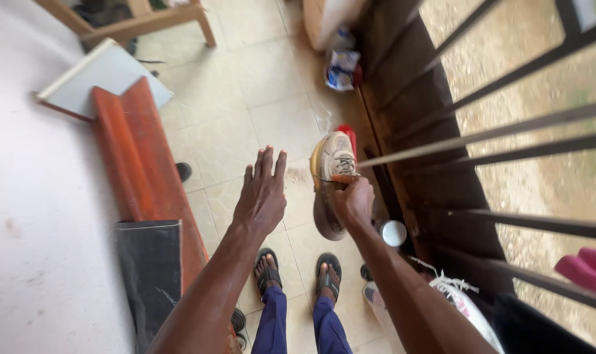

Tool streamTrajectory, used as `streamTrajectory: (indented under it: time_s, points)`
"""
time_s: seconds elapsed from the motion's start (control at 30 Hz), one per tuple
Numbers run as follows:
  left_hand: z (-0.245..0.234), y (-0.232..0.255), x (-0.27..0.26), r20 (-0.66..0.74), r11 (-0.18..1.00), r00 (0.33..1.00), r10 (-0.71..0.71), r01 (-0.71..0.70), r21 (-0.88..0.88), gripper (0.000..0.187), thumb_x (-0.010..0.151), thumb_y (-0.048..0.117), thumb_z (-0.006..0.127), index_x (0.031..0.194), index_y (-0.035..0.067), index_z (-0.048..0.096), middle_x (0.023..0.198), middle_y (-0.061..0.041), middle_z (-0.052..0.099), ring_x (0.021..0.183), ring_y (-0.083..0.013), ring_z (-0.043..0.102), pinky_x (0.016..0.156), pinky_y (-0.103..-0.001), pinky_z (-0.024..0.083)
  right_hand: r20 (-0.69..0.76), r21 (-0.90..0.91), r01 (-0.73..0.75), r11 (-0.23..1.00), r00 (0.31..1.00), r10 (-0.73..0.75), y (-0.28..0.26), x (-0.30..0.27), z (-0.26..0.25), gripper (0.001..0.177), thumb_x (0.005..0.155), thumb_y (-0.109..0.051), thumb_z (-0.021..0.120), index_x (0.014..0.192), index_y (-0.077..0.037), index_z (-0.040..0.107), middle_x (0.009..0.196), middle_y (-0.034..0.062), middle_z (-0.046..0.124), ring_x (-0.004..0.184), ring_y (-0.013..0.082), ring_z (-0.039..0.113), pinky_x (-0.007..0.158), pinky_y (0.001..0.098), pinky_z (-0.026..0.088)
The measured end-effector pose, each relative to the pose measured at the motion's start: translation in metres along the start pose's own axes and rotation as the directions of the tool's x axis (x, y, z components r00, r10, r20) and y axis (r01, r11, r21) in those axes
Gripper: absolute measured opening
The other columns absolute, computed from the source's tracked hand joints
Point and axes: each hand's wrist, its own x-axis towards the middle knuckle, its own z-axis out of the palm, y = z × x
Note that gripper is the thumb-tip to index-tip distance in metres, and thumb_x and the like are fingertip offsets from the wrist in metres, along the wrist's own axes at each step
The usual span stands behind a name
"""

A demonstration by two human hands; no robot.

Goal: Repairing and assembling a broom by shaving the handle end with a knife and fitting it into the broom head.

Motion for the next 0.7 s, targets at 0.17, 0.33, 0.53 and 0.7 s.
streamTrajectory:
  time_s: [0.17, 0.33, 0.53, 0.7]
  points:
    - [-0.089, -0.035, -0.051, -0.091, 0.995, 0.991, -0.102, 0.102, -0.009, 0.085, 0.087, 0.012, 0.069, 0.156, -0.001, 0.021, 0.161, -0.030, 0.018, 0.152, -0.0416, 0.021, 0.118, -0.056, 0.028, 0.092, -0.011, 0.180, 0.984, 0.980, -0.178, -0.109, -0.055, -0.008, 0.043, 0.075, -0.004, 0.065, 0.111, -0.019, 0.081, 0.093, 0.0228, 0.076, 0.084, 0.0326, 0.076, 0.081, 0.0441, 0.059]
    - [-0.158, -0.071, -0.089, -0.139, 0.988, 0.980, -0.140, 0.148, 0.046, 0.090, 0.087, 0.006, 0.070, 0.159, 0.000, 0.017, 0.164, -0.031, 0.014, 0.152, -0.0414, 0.020, 0.120, -0.056, 0.026, 0.149, -0.013, 0.337, 0.941, 0.932, -0.331, -0.183, -0.101, 0.000, 0.042, 0.076, -0.002, 0.062, 0.111, -0.019, 0.080, 0.092, 0.0183, 0.079, 0.073, 0.0286, 0.077, 0.069, 0.0417, 0.063]
    - [-0.226, -0.102, -0.129, -0.237, 0.969, 0.942, -0.236, 0.211, -0.126, 0.092, 0.087, 0.011, 0.072, 0.158, 0.001, 0.014, 0.164, -0.029, 0.012, 0.152, -0.0415, 0.018, 0.120, -0.055, 0.026, 0.198, -0.091, 0.485, 0.870, 0.865, -0.461, -0.258, -0.166, -0.008, 0.036, 0.080, -0.005, 0.068, 0.110, -0.022, 0.080, 0.089, 0.0166, 0.077, 0.065, 0.0271, 0.075, 0.061, 0.0417, 0.060]
    - [-0.286, -0.124, -0.153, -0.216, 0.954, 0.931, -0.293, 0.270, -0.133, 0.092, 0.089, 0.014, 0.072, 0.158, 0.005, 0.014, 0.163, -0.028, 0.016, 0.151, -0.0417, 0.023, 0.117, -0.056, 0.031, 0.202, -0.150, 0.539, 0.829, 0.838, -0.508, -0.309, -0.197, -0.002, 0.026, 0.079, -0.014, 0.077, 0.105, -0.016, 0.080, 0.095, 0.0200, 0.076, 0.080, 0.0308, 0.075, 0.074, 0.0435, 0.059]
